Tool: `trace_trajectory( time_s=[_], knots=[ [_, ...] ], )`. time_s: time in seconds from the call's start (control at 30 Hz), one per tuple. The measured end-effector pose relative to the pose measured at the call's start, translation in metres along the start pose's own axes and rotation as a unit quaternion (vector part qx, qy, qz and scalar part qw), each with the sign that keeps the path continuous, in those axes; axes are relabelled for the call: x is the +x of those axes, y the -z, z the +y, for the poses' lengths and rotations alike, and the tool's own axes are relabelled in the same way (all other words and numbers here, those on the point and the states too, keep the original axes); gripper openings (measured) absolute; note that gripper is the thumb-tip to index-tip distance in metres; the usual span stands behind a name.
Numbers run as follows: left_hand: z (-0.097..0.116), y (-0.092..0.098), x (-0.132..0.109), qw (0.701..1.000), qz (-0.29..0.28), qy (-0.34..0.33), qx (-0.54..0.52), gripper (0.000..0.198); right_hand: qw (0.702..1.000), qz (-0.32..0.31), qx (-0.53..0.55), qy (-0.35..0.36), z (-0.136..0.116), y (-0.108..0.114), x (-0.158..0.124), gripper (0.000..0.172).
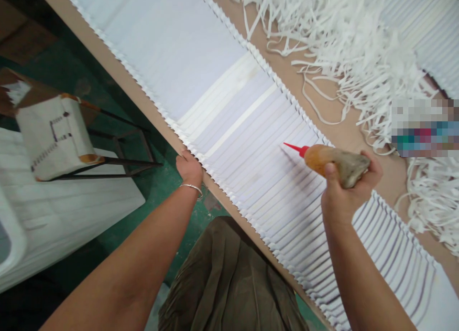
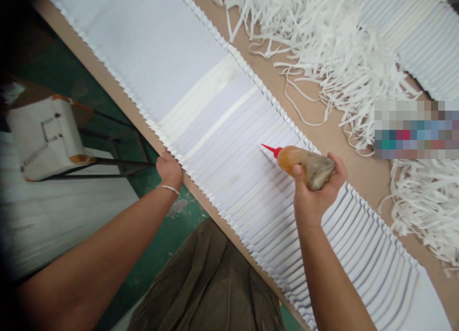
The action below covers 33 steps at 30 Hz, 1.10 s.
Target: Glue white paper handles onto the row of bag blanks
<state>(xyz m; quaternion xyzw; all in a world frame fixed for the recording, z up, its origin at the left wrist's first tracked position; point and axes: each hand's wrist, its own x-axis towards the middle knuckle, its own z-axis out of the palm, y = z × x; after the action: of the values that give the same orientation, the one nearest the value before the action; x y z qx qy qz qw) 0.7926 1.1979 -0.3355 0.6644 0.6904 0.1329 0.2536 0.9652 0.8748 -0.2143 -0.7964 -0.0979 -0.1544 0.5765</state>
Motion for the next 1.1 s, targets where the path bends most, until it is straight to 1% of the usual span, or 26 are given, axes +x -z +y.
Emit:
trace_trajectory(
  time_s=[0.03, 0.07, 0.13, 0.2, 0.3, 0.4, 0.63, 0.73, 0.8, 0.97, 1.1],
  knots=[
    [0.000, 0.001, 0.000, 1.000, 0.007, -0.001, 0.002, 0.042, 0.999, 0.021, 0.028, -0.033, 0.008, -0.004, 0.018, 0.062],
    [0.000, 0.001, -0.001, 1.000, 0.013, -0.003, 0.004, 0.041, 0.995, 0.029, 0.071, -0.070, 0.016, -0.009, 0.035, 0.059],
    [0.000, 0.001, 0.000, 1.000, 0.013, -0.005, 0.008, 0.040, 0.981, 0.026, 0.143, -0.130, 0.032, -0.019, 0.064, 0.058],
    [-0.001, 0.001, 0.001, 1.000, 0.012, -0.003, 0.013, 0.040, 0.973, 0.019, 0.165, -0.159, 0.045, -0.028, 0.084, 0.060],
    [-0.002, 0.000, 0.002, 1.000, 0.013, -0.001, 0.014, 0.039, 0.973, 0.019, 0.152, -0.174, 0.059, -0.038, 0.100, 0.061],
    [-0.001, 0.001, 0.000, 1.000, 0.012, -0.004, 0.011, 0.038, 0.971, 0.025, 0.150, -0.183, 0.068, -0.043, 0.105, 0.063],
    [0.004, 0.006, -0.003, 1.000, 0.007, -0.003, 0.013, 0.034, 0.970, 0.034, 0.155, -0.186, 0.077, -0.050, 0.106, 0.060],
    [0.002, 0.004, -0.001, 1.000, 0.011, 0.000, 0.013, 0.035, 0.972, 0.014, 0.148, -0.180, 0.073, -0.048, 0.099, 0.057],
    [0.000, 0.002, 0.000, 1.000, 0.012, 0.001, 0.012, 0.037, 0.976, -0.002, 0.132, -0.174, 0.068, -0.045, 0.092, 0.055],
    [-0.002, 0.000, 0.000, 1.000, 0.006, 0.001, 0.005, 0.040, 0.976, -0.024, 0.132, -0.170, 0.051, -0.038, 0.067, 0.060],
    [-0.002, -0.001, 0.000, 1.000, 0.009, 0.003, 0.007, 0.040, 0.978, -0.036, 0.123, -0.165, 0.043, -0.034, 0.043, 0.062]
  ],
)
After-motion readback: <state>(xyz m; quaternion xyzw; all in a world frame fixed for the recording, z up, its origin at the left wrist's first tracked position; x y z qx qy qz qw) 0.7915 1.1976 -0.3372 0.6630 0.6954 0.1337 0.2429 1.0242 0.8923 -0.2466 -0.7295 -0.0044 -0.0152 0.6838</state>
